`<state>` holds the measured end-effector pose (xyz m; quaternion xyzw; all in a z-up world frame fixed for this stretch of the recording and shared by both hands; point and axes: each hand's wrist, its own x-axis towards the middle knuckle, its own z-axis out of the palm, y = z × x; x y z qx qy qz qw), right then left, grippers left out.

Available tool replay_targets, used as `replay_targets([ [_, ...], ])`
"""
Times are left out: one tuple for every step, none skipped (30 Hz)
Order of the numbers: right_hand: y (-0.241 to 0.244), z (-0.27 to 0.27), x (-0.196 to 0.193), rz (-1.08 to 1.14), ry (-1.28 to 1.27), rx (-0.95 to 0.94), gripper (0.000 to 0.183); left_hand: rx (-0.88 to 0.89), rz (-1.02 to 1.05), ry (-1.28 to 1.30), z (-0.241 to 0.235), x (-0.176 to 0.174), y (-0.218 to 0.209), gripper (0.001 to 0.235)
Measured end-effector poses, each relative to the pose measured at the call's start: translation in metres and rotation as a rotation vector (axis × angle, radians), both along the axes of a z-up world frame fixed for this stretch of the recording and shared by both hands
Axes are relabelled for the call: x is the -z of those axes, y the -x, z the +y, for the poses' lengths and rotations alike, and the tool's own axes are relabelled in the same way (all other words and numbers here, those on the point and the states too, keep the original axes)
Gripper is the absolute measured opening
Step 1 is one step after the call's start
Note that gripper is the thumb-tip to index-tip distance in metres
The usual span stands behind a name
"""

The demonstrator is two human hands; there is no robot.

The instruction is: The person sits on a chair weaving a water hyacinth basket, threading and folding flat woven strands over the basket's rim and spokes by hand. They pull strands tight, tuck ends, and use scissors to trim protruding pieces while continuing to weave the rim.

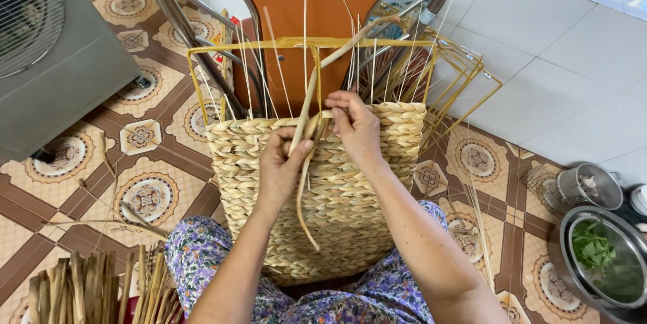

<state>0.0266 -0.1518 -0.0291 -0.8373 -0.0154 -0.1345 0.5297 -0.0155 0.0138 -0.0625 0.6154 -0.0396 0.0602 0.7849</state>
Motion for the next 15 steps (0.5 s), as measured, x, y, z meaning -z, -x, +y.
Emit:
replay_targets([
  [0.000, 0.000, -0.001, -0.002, 0.001, -0.003, 0.026, -0.003, -0.002, 0.001, 0.004, 0.001, -0.003, 0.012],
  [0.002, -0.002, -0.001, -0.020, 0.001, -0.014, 0.026, 0.019, -0.001, 0.008, 0.007, 0.002, -0.004, 0.013],
  [0.003, -0.003, -0.001, -0.038, 0.002, -0.025, 0.026, 0.041, 0.000, 0.015, 0.010, 0.004, -0.006, 0.015],
  [0.003, -0.004, -0.001, -0.034, 0.007, -0.033, 0.026, 0.034, 0.005, 0.021, 0.017, 0.011, -0.007, 0.015],
  [0.004, -0.005, -0.001, -0.022, -0.007, -0.030, 0.026, 0.073, -0.008, 0.330, 0.025, 0.018, -0.007, 0.013],
  [0.003, -0.002, 0.000, -0.011, -0.024, -0.037, 0.026, 0.101, -0.028, 0.638, 0.036, 0.024, -0.006, 0.013],
  [0.003, -0.002, 0.000, -0.006, -0.020, -0.054, 0.026, 0.083, -0.030, 0.641, 0.039, 0.031, -0.001, 0.013],
  [0.003, -0.003, 0.000, -0.016, -0.016, -0.038, 0.025, 0.104, -0.058, 0.702, 0.043, 0.038, 0.003, 0.011],
  [0.003, -0.004, 0.000, -0.025, -0.013, -0.023, 0.024, 0.125, -0.087, 0.763, 0.046, 0.045, 0.008, 0.009],
  [0.002, -0.003, 0.001, -0.025, -0.010, -0.038, 0.024, 0.111, -0.094, 0.765, 0.040, 0.039, 0.014, 0.009],
  [0.002, -0.003, 0.001, -0.008, -0.023, -0.026, 0.024, 0.084, -0.046, 0.449, 0.035, 0.033, 0.020, 0.011],
  [0.001, -0.002, 0.000, 0.007, -0.039, -0.013, 0.025, 0.057, 0.003, 0.131, 0.031, 0.026, 0.025, 0.013],
  [0.002, -0.001, 0.001, 0.003, -0.039, -0.026, 0.025, 0.045, -0.001, 0.131, 0.038, 0.039, 0.022, 0.013],
  [0.003, -0.001, 0.001, 0.002, -0.048, -0.019, 0.025, -0.057, -0.005, -0.019, 0.044, 0.050, 0.018, 0.014],
  [0.003, -0.002, 0.000, 0.000, -0.057, -0.013, 0.025, -0.159, -0.007, -0.169, 0.050, 0.061, 0.013, 0.018],
])
